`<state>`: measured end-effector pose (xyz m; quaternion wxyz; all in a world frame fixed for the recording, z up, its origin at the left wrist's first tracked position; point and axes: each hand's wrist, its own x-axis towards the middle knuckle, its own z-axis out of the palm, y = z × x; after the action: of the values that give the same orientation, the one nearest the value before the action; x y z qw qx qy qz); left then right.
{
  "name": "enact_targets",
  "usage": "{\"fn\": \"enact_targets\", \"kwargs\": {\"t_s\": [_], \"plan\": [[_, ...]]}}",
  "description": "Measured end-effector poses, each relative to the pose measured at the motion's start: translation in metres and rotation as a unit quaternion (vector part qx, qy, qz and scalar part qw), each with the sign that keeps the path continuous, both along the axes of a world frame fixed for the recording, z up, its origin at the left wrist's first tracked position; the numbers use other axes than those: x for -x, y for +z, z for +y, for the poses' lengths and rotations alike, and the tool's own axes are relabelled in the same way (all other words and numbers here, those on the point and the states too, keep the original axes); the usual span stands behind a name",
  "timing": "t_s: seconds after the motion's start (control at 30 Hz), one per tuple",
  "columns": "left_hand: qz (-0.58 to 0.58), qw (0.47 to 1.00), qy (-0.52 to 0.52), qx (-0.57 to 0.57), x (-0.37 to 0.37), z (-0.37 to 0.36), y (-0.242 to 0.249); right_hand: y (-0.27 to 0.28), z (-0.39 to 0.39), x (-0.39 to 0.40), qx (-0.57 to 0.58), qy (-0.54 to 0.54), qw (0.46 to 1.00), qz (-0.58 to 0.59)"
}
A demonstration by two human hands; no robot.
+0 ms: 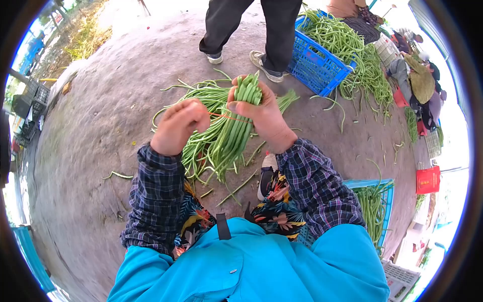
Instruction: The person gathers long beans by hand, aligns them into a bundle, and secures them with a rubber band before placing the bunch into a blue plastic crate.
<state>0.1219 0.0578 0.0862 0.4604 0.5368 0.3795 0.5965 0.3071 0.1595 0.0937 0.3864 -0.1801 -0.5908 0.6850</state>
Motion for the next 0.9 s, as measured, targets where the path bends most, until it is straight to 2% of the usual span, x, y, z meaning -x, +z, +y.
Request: {"fn": "enact_targets", "kwargs": {"t_s": [0.03,0.07,0.1,0.17,0.23,0.27,0.3,0.33,0.37,0.43,0.47,0.5,0.57,0.6,0.63,0.7,0.77,0.83,0.9], "plan": [[-0.201,0.971,-0.108,-0.065,0.008,0.008,-0.01,-0.001,-0.002,0.002,0.001,0.002,1.0,0.0],[-0.385,0.885,-0.238,-0.105,0.015,0.016,-0.02,-0.002,-0.003,0.003,0.013,0.006,1.0,0.018],[-0.384,0.886,-0.238,-0.107,0.02,0.013,-0.017,-0.003,-0.005,0.005,0.023,0.011,0.999,0.037],[-0.604,0.788,-0.098,-0.072,0.031,0.008,-0.009,0.0,-0.007,0.008,0.019,0.018,0.998,0.056],[-0.566,0.81,-0.104,-0.112,0.03,0.009,-0.003,0.006,-0.009,0.008,0.019,0.016,0.997,0.066],[-0.438,0.893,0.018,-0.097,0.019,0.011,-0.003,0.008,-0.01,0.007,-0.006,0.019,0.998,0.055],[-0.295,0.942,0.141,-0.078,0.006,0.014,0.002,0.01,-0.012,0.008,-0.008,0.022,0.998,0.055],[-0.093,0.954,0.206,-0.198,-0.002,0.025,-0.002,0.013,-0.015,0.009,-0.038,0.037,0.997,0.053],[-0.093,0.953,0.21,-0.199,-0.01,0.03,-0.007,0.017,-0.018,0.01,-0.068,0.052,0.995,0.051],[0.04,0.931,0.336,-0.134,-0.026,0.031,0.003,0.024,-0.023,0.01,-0.095,0.072,0.992,0.041],[-0.007,0.94,0.313,-0.134,-0.022,0.037,-0.005,0.028,-0.025,0.011,-0.121,0.083,0.989,0.027],[-0.007,0.94,0.314,-0.132,-0.022,0.037,-0.003,0.03,-0.027,0.011,-0.147,0.092,0.985,0.013],[-0.214,0.949,0.163,-0.163,-0.024,0.037,0.001,0.031,-0.028,0.01,-0.136,0.085,0.987,0.014],[-0.222,0.964,0.083,-0.12,-0.021,0.037,0.002,0.03,-0.026,0.009,-0.125,0.072,0.989,0.033],[-0.222,0.964,0.078,-0.121,-0.022,0.035,0.002,0.029,-0.024,0.008,-0.115,0.059,0.99,0.053],[-0.199,0.976,-0.071,-0.054,-0.03,0.025,0.007,0.03,-0.021,0.007,-0.114,0.049,0.989,0.086],[-0.196,0.977,-0.087,-0.006,-0.037,0.023,0.017,0.028,-0.019,0.004,-0.126,0.016,0.99,0.061],[-0.085,0.993,-0.068,-0.039,-0.044,0.024,0.02,0.028,-0.019,0.004,-0.163,-0.008,0.986,0.034],[-0.111,0.99,-0.076,-0.036,-0.047,0.023,0.019,0.029,-0.018,0.004,-0.264,-0.071,0.962,0.005]]}}
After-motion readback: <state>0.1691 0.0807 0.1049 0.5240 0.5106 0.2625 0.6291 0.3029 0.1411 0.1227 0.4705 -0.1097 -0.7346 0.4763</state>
